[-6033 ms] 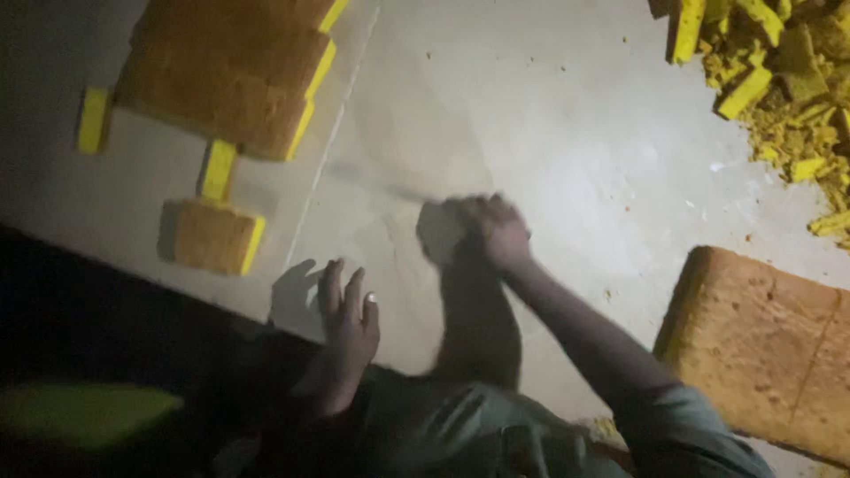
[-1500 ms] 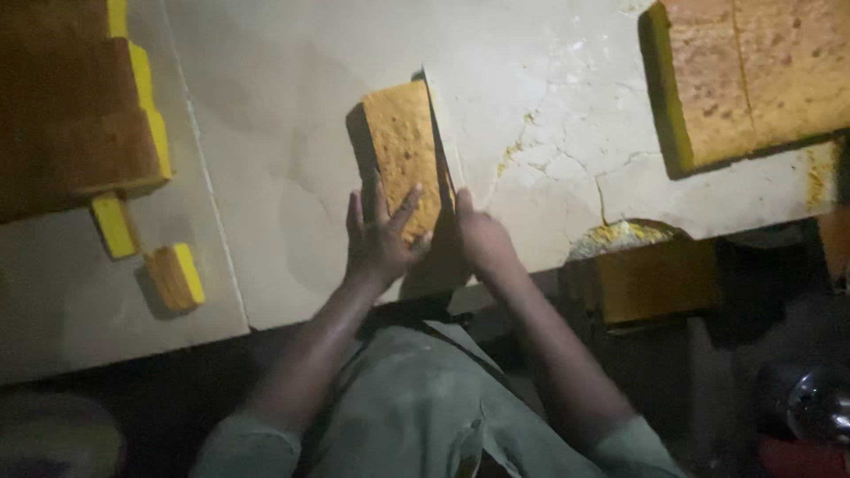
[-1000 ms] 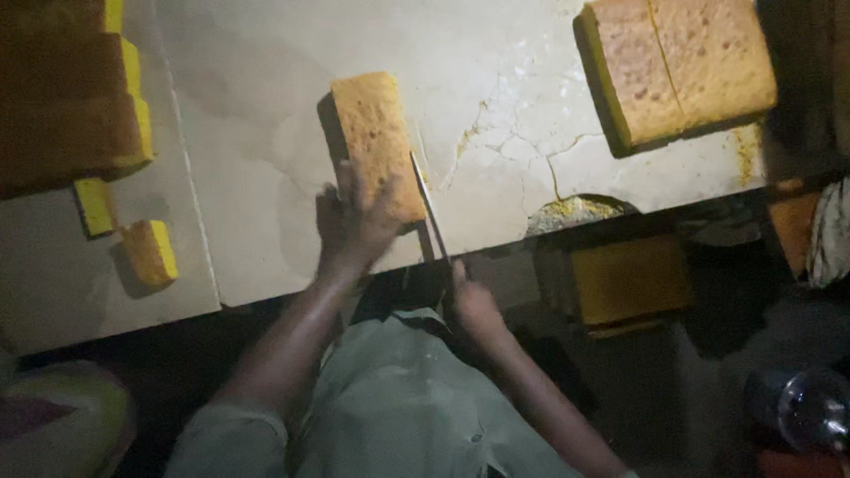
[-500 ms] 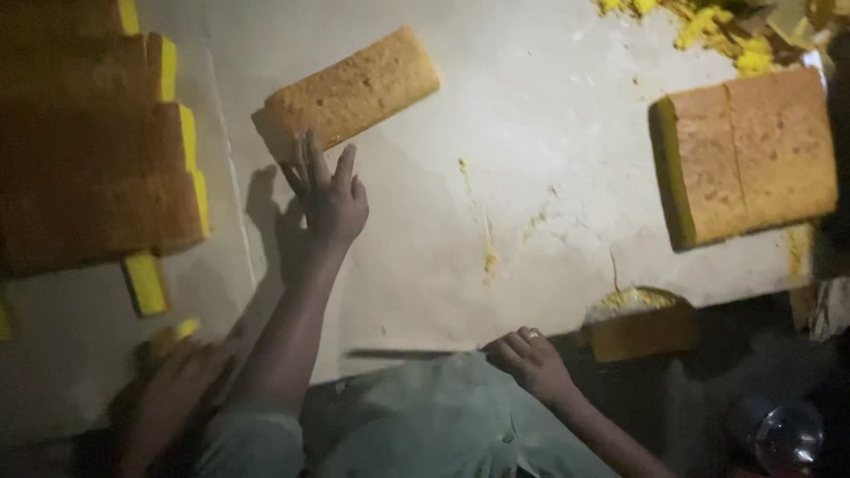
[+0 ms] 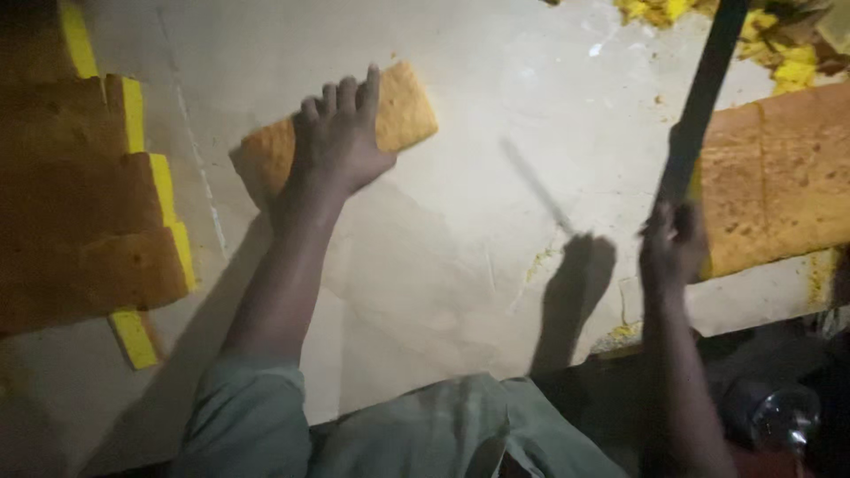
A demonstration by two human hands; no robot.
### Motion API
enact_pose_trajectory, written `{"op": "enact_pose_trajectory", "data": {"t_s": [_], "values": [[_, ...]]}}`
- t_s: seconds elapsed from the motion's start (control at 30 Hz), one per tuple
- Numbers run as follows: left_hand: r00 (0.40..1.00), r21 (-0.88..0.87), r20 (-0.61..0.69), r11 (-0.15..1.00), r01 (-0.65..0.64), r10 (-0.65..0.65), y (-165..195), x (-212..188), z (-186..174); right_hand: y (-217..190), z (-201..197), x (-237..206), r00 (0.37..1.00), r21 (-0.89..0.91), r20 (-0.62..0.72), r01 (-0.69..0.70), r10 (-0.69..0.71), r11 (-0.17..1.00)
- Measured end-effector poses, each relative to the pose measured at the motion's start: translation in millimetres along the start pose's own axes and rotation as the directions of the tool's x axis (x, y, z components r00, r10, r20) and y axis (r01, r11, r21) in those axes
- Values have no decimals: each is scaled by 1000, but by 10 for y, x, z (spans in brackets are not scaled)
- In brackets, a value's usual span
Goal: The person removes a rectangular yellow cake from a metal baking tray, flips it onto the table, and uses a long knife to slice it into uniform strips. The person repeatedly cuts the cake into smaller pieces and arranges them on the table.
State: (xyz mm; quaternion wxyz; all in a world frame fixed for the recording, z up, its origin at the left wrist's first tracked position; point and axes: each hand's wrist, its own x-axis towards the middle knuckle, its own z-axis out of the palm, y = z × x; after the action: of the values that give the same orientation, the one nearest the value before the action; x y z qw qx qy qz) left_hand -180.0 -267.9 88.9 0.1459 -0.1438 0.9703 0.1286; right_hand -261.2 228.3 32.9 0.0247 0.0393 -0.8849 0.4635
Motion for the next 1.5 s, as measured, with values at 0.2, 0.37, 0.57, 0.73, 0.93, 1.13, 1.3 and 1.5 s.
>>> {"op": "enact_pose_trajectory", "data": {"t_s": [0.2, 0.37, 0.57, 0.73, 0.93, 1.13, 1.3, 1.5], "values": [[986, -124, 85, 984, -131, 142, 1198, -1187, 513, 171, -234, -991, 950, 39, 254, -196, 180, 980], [967, -49, 66, 969, -242, 245, 2088, -2276, 1193, 525, -539, -1626, 811, -19, 573, -132, 119, 991], [976, -63, 65, 977, -205, 209, 2309, -2643, 1420, 751, -923, -2397, 698, -64, 677, -261, 234, 963], [995, -132, 25, 987, -92, 96, 2511, -2568, 1525, 667, -1137, -2809, 611, -76, 792, 122, -15, 990], [976, 8, -193, 995, -103, 103, 2779, -2563, 1596, 390, -759, -2622, 604, -428, 782, 340, 154, 837], [951, 11, -277, 990, -141, 139, 2683, -2627, 1544, -205, -346, -2218, 663, -384, 746, 357, 58, 852], [966, -3, -223, 991, -137, 132, 2645, -2541, 1572, -290, -1043, -2916, 594, -270, 803, 441, -52, 856], [953, -41, -259, 984, -173, 156, 2612, -2515, 1615, 233, -787, -3036, 630, -414, 762, 296, 150, 861]]}}
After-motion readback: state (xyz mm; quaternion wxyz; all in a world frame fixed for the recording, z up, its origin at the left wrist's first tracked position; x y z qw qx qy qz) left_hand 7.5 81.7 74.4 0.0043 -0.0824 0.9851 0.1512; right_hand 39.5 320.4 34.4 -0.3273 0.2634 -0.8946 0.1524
